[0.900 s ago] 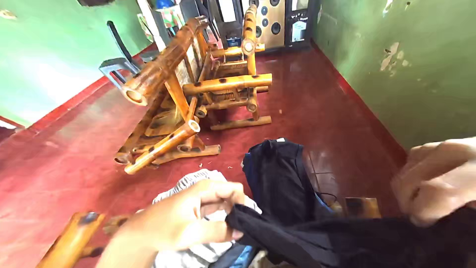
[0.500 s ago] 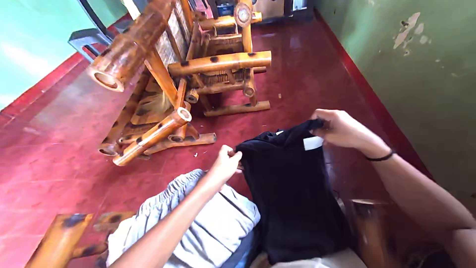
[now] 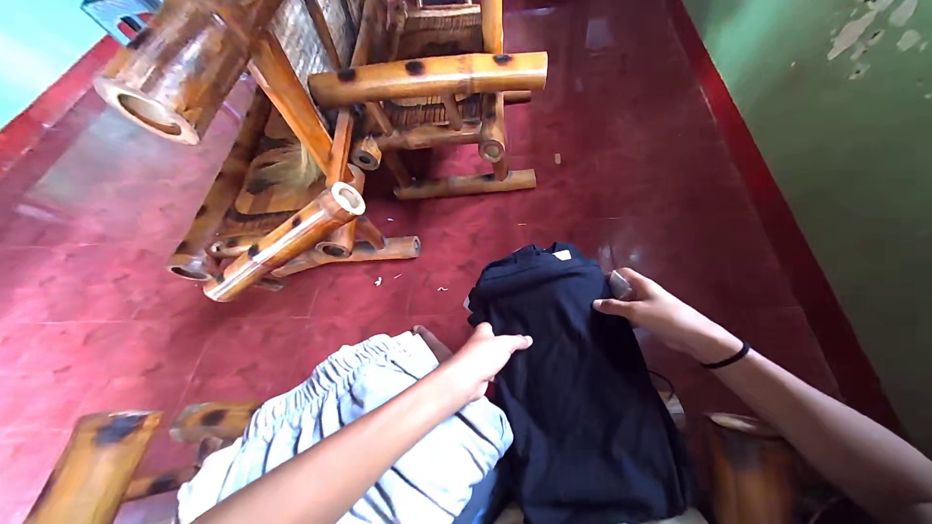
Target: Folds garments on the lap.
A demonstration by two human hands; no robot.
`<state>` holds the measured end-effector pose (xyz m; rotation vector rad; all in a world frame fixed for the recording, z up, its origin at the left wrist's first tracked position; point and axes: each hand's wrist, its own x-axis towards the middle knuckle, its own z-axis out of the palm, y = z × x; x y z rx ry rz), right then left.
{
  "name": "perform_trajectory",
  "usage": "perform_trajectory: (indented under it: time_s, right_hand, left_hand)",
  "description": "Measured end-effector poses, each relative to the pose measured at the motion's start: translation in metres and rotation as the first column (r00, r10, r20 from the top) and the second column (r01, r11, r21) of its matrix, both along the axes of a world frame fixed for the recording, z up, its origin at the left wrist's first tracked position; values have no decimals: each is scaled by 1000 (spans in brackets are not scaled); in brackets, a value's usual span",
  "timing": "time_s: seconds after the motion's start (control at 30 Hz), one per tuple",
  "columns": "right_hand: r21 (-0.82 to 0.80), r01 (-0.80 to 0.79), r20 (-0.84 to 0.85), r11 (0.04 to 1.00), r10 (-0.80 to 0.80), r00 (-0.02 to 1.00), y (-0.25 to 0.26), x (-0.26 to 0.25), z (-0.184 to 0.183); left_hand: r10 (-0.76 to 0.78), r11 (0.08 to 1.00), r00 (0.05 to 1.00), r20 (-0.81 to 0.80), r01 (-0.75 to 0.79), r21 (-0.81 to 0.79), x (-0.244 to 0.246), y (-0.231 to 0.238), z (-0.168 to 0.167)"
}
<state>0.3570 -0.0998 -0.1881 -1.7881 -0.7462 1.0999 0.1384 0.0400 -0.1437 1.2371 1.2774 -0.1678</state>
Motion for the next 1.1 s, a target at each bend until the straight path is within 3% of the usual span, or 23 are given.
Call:
perform_trajectory:
  time_s: [0.1,0.17,0.3,0.43,0.5,0.57,0.63,0.67,0.73,0.77,0.8,0.87,0.93,1.03,1.1]
  right_hand:
    - [98,113,-138,989,-99,985,3,-3,-5]
    - [153,158,-136,976,-138,981,5,-4,-5]
    - [342,22,161,939,-81,984,1,-2,8]
    - [504,-109,431,857,-141,891,6,-8,29]
    - [465,-170,568,869,-146,810,15,-5,26]
    - [254,-186,667,949,-32,744,24,1,14]
    - [20,-155,662,988,103,742,29,1,8]
    - [-16,-137,693,991,109,712,28,-3,10]
    - [50,-152,821,987,46,569,21,-17,22]
    - [95,-191,873,977,11,487,17,-26,30]
    - [129,-251,905,959,-11,425,13,-37,37]
    - [101,-404,936,909,50,348,5,-63,40]
    - [-33,-549,942,835,209,261,-2,-89,19]
    - [-203,-731,920,651,382,84,-8,-104,-27]
    - [-244,-795,903,555,430,23,-7,-101,-29]
  left_hand:
    - [62,998,995,78,-60,-22,-3,-1,-4]
    - [68,998,989,129,-70,6,-6,-4,-4]
    - [56,991,972,226,-82,104,-13,-10,5]
    - [0,967,950,311,-80,244,-22,-7,8]
    - [-46,956,974,222,-21,291,-26,1,6]
    - [-222,932,975,29,204,299,-33,10,7]
    - [-451,769,879,-154,470,434,-42,7,12]
    - [-542,619,810,-221,564,547,-50,2,15]
    - [-597,216,726,-341,555,804,-68,-10,11]
    - [-572,41,711,-408,522,852,-76,-12,9]
    - [-540,-65,696,-473,526,848,-85,-13,10]
    - [-516,-149,630,-581,601,785,-102,-10,10]
    - [-512,-190,537,-670,690,698,-112,-7,8]
    - [-488,-229,536,-689,683,693,-116,-12,5]
    - [-485,-236,558,-673,658,715,-119,-12,5]
